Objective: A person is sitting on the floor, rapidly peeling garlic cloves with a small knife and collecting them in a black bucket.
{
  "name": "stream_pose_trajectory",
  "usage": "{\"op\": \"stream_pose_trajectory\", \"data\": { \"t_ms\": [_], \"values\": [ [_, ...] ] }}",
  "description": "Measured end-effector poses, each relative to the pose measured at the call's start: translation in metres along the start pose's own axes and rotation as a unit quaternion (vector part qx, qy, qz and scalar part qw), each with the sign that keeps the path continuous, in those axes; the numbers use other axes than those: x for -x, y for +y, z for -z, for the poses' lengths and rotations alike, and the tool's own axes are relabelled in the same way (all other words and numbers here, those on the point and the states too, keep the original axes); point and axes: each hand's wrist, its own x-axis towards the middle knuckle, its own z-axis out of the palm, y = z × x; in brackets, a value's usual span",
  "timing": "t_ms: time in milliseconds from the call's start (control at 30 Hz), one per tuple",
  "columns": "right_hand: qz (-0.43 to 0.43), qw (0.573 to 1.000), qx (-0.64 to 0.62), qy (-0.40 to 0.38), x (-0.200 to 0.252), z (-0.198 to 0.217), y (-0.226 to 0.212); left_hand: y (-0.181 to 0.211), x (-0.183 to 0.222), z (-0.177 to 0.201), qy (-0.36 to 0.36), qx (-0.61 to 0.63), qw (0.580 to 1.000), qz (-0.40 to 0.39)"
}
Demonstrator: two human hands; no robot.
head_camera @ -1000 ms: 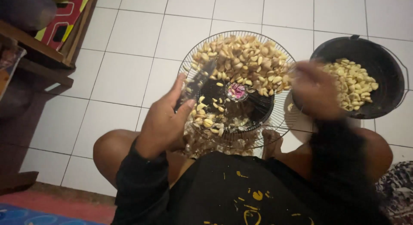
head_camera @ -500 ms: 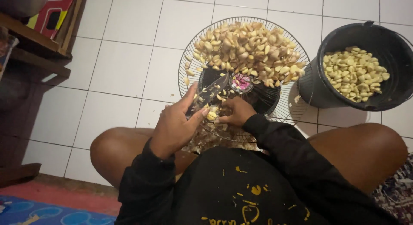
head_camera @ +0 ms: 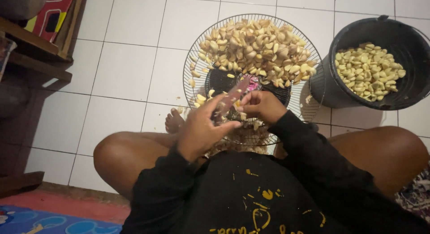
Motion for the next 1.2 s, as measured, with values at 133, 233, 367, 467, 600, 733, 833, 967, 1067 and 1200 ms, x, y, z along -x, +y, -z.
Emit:
{"op": "stream_pose_trajectory", "data": {
  "t_ms": [133, 233, 367, 467, 600, 733, 833, 967, 1067, 1200],
  "values": [
    [0.003, 0.996, -0.093, -0.003, 0.021, -0.018, -0.017, -0.018, -0.008, -0.034, 0.069, -0.038, 0.993, -0.085],
    [-0.107, 0.961, -0.196, -0.164, 0.044, -0.008, -0.044, -0.041, -0.019, -0.037, 0.062, -0.041, 0.997, -0.017],
    [-0.107, 0.984, -0.011, -0.145, 0.014, 0.031, -0.037, -0.050, -0.009, -0.005, -0.064, -0.074, 0.995, -0.005],
    [0.028, 0.869, 0.493, 0.005, -0.039, 0.047, 0.015, -0.060, -0.002, 0.009, -0.235, -0.273, 0.933, 0.017],
    [0.098, 0.866, 0.490, 0.015, -0.066, 0.028, 0.049, -0.040, 0.003, 0.034, -0.135, -0.299, 0.933, 0.151],
    [0.173, 0.839, 0.515, -0.012, -0.067, -0.005, 0.057, -0.015, 0.006, 0.052, -0.046, -0.179, 0.970, 0.156],
    [0.209, 0.794, 0.571, -0.002, -0.058, -0.017, 0.055, -0.012, 0.004, 0.042, -0.019, -0.125, 0.982, 0.140],
    [0.203, 0.812, 0.548, 0.001, -0.056, -0.017, 0.055, -0.019, 0.002, 0.024, -0.043, -0.133, 0.980, 0.140],
    [0.121, 0.847, 0.517, -0.020, -0.045, -0.023, 0.034, -0.017, 0.001, 0.017, 0.009, -0.076, 0.996, 0.036],
    [0.165, 0.846, 0.507, -0.028, -0.034, -0.030, 0.020, -0.018, -0.008, 0.010, -0.055, -0.159, 0.973, 0.156]
  ]
}}
